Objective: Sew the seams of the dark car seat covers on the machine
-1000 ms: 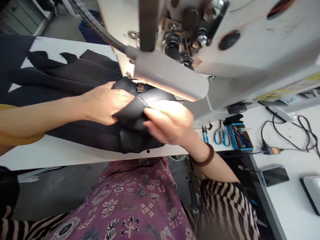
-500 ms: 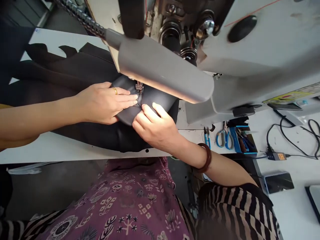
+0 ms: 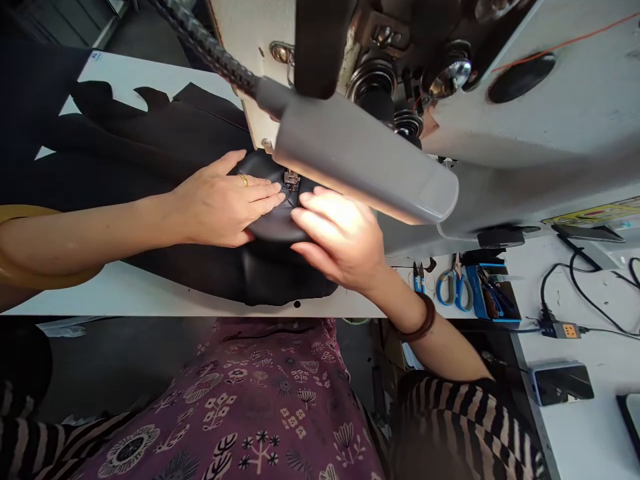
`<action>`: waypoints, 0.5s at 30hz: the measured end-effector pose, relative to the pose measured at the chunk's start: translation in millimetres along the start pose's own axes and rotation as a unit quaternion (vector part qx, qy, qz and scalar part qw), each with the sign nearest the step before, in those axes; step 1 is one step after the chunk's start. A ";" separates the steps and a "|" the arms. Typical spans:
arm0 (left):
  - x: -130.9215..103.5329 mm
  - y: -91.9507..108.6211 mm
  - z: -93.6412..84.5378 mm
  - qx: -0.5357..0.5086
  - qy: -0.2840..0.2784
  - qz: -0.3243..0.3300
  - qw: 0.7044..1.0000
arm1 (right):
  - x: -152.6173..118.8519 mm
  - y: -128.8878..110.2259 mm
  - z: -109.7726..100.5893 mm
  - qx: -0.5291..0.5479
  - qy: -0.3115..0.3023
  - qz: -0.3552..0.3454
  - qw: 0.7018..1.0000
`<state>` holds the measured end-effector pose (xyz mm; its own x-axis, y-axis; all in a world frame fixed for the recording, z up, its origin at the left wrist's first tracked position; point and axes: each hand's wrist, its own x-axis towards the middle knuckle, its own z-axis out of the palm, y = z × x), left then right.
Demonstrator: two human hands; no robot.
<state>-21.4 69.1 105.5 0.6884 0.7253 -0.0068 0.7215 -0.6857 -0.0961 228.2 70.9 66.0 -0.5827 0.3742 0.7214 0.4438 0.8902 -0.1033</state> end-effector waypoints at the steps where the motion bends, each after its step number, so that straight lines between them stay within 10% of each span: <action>1: 0.4 -1.3 0.0 0.028 -0.015 0.018 0.999 | -14.6 7.5 4.0 0.046 0.070 0.096 0.992; 3: 1.3 -3.6 0.3 0.074 -0.034 0.050 0.995 | -46.7 25.2 15.4 0.110 0.184 0.377 0.901; 6: 3.2 -5.0 1.6 0.076 -0.031 0.077 0.994 | -83.0 50.9 38.5 0.266 0.086 0.674 0.683; 8: 5.0 -5.2 3.2 0.062 -0.025 0.094 0.993 | -89.8 62.8 53.9 0.325 0.026 0.712 0.621; 12: 8.2 -7.5 5.7 -0.003 -0.016 0.115 0.993 | -73.4 76.6 71.9 0.417 0.018 0.676 0.607; 15: 8.6 -10.3 1.8 -0.052 -0.024 0.086 0.995 | -63.1 76.4 69.6 0.540 0.038 0.660 0.521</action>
<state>-23.0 82.5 104.7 0.8003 0.5965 -0.0611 0.5983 -0.8012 0.0145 251.5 133.4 -35.1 -0.2090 0.8703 -0.4459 -0.2420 -0.4879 -0.8387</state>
